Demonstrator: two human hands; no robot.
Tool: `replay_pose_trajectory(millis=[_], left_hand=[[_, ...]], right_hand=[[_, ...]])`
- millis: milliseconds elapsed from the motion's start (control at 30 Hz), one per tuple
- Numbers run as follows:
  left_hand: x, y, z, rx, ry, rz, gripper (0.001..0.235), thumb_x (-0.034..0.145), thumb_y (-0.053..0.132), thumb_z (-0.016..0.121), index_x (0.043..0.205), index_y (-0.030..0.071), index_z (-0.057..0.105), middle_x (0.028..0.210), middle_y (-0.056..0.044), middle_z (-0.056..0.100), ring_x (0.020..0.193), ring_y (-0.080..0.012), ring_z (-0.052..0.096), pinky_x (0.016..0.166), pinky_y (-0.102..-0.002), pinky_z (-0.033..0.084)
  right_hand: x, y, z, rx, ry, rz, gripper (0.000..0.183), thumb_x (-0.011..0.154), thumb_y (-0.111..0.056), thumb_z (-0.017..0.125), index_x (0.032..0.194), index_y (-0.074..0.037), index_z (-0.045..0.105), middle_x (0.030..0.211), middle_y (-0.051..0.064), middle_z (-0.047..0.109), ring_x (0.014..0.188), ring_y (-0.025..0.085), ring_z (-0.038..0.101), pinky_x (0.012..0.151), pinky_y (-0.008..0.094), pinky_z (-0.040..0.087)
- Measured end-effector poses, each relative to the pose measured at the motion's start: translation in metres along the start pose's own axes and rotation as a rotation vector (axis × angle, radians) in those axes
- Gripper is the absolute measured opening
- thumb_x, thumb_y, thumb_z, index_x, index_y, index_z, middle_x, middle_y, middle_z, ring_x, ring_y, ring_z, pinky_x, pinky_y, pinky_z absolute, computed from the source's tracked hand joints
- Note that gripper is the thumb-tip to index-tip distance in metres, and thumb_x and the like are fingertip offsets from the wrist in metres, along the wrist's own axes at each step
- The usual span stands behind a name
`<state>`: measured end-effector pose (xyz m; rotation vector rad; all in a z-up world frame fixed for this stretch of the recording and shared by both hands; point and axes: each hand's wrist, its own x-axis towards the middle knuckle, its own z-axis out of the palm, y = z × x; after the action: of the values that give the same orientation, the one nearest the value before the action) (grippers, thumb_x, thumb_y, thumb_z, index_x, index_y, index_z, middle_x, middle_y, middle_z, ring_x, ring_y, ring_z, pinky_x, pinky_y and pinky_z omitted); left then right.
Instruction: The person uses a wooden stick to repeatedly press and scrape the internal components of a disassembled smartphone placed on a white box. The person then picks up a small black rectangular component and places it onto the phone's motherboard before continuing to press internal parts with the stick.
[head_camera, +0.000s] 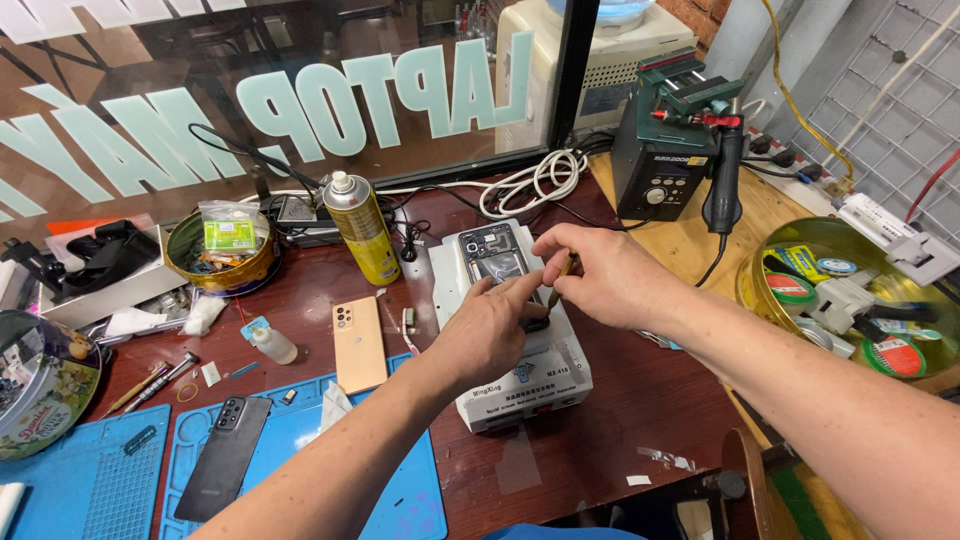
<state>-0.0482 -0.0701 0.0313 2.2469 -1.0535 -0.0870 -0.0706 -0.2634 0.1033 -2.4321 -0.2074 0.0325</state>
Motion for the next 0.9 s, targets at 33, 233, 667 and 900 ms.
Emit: replay_pose_trajectory(millis=[33, 233, 667, 900], left_hand=[[0.0, 0.0, 0.0, 0.008, -0.005, -0.004, 0.073, 0.074, -0.009, 0.052, 0.144, 0.007, 0.04, 0.122, -0.007, 0.075, 0.137, -0.0279, 0.052, 0.122, -0.054, 0.024], [-0.004, 0.007, -0.003, -0.006, 0.197, 0.027, 0.068, 0.071, -0.006, 0.056, 0.139, 0.004, 0.052, 0.123, -0.015, 0.07, 0.125, -0.0354, 0.056, 0.11, -0.049, 0.038], [-0.021, 0.018, 0.008, 0.208, 0.231, 0.027, 0.03, 0.073, 0.007, 0.067, 0.101, 0.003, 0.077, 0.098, -0.013, 0.068, 0.097, -0.0317, 0.06, 0.089, -0.044, 0.049], [-0.023, 0.017, 0.009, 0.281, 0.152, 0.013, 0.03, 0.073, 0.006, 0.066, 0.101, 0.005, 0.077, 0.097, -0.013, 0.067, 0.099, -0.0319, 0.059, 0.086, -0.044, 0.048]], right_hand=[[-0.001, -0.001, 0.001, -0.03, 0.018, -0.036, 0.035, 0.084, -0.009, 0.066, 0.119, -0.009, 0.066, 0.093, 0.006, 0.079, 0.088, 0.021, 0.076, 0.081, 0.035, 0.059], [-0.008, -0.011, 0.002, -0.259, 0.052, -0.049, 0.027, 0.086, -0.024, 0.073, 0.108, -0.008, 0.066, 0.091, 0.011, 0.077, 0.091, 0.03, 0.075, 0.081, 0.042, 0.059], [-0.003, -0.031, 0.002, -0.343, -0.027, -0.084, 0.03, 0.083, -0.019, 0.068, 0.11, -0.011, 0.061, 0.088, 0.011, 0.076, 0.089, 0.034, 0.073, 0.077, 0.046, 0.057], [-0.001, -0.034, 0.004, -0.346, -0.027, -0.062, 0.022, 0.082, -0.018, 0.067, 0.103, -0.013, 0.066, 0.087, 0.007, 0.076, 0.086, 0.033, 0.074, 0.075, 0.046, 0.058]])
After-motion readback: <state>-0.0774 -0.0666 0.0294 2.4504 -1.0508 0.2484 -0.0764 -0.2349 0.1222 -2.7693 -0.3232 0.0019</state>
